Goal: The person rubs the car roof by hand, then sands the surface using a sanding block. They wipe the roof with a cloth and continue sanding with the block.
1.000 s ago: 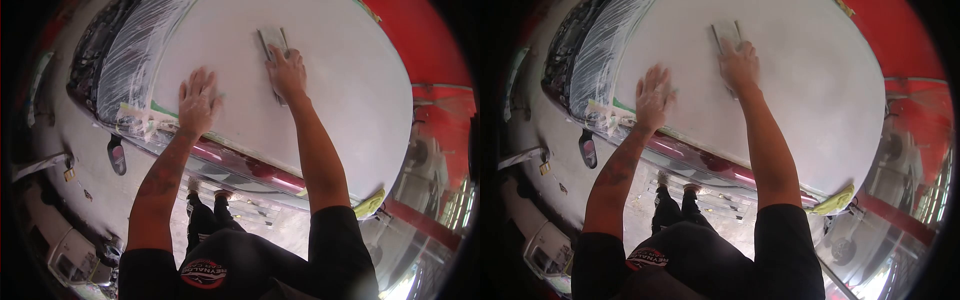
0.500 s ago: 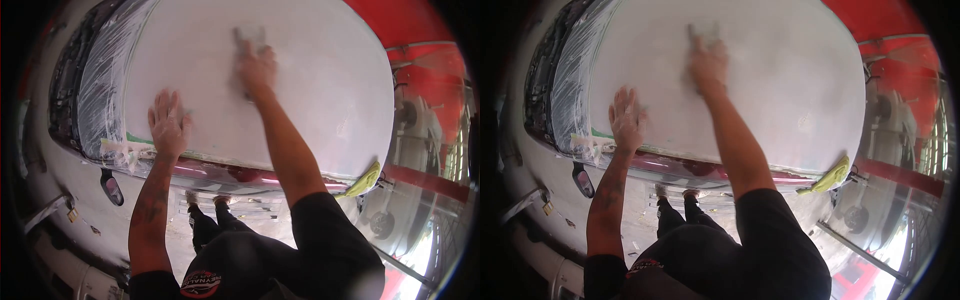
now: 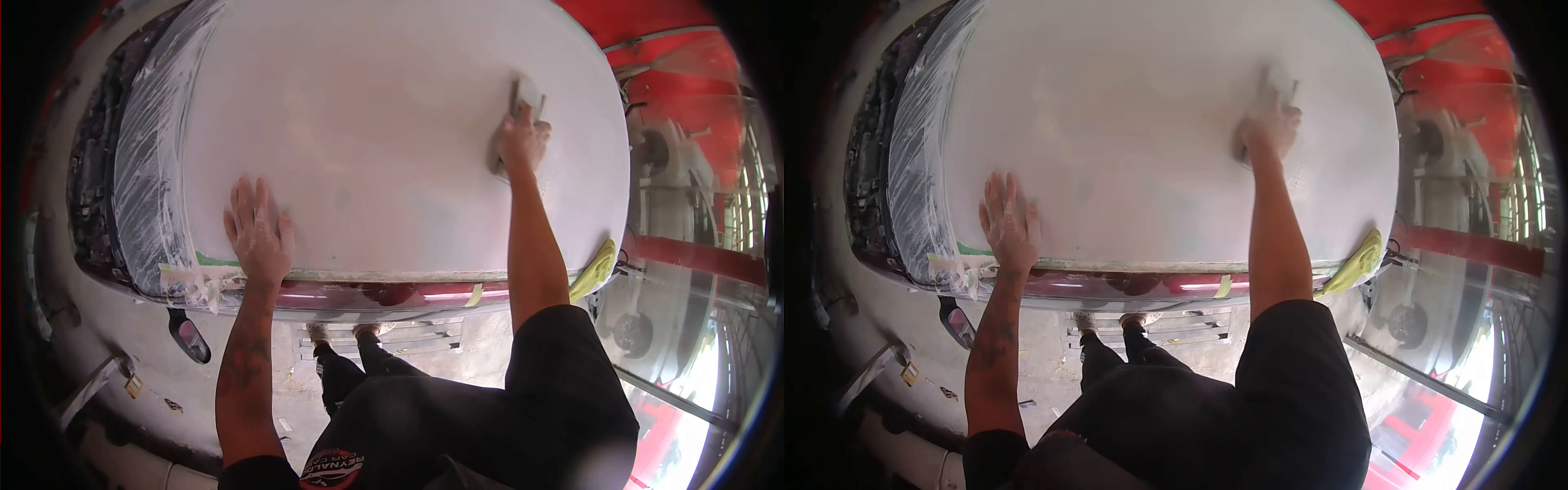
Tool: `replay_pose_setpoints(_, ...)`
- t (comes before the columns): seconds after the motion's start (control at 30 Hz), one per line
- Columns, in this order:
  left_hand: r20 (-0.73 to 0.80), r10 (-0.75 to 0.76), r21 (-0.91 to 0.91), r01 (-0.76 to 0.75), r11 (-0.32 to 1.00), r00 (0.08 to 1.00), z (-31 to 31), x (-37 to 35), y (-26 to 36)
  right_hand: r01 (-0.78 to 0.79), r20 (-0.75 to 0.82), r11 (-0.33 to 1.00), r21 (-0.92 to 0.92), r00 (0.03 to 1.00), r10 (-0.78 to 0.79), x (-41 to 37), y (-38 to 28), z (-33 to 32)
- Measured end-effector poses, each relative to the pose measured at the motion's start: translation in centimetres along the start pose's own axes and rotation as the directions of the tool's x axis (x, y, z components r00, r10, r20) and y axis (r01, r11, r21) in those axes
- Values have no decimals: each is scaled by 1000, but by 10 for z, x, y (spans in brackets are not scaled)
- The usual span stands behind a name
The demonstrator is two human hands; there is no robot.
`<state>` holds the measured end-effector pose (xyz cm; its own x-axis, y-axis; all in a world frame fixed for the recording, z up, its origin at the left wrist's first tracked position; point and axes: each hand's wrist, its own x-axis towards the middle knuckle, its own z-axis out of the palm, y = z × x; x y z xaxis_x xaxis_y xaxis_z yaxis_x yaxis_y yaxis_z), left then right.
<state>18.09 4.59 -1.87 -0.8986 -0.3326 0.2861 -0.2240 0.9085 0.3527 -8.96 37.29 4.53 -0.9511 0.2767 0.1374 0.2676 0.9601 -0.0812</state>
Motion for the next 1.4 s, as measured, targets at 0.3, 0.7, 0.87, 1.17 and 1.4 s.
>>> replay_pose_setpoints(0.3,5,4,-4,-4,1000,1000,1,-2,0,681,-108,680,272,724,-681,-91,-177,40)
replay_pose_setpoints(0.7,20,-24,-21,25,999,1000,1,0,0,370,-108,905,213,929,-354,-50,-72,28)
replay_pose_setpoints(0.87,13,13,8,-13,1000,1000,3,-1,-2,728,-86,595,342,654,-751,-134,-217,34)
replay_pose_setpoints(1.17,20,-35,7,35,999,999,2,0,0,-36,-32,987,158,999,42,-17,84,7)
replay_pose_setpoints(1.4,-18,-8,-15,8,1000,1000,2,0,1,598,-278,793,115,786,-552,-131,-131,53)
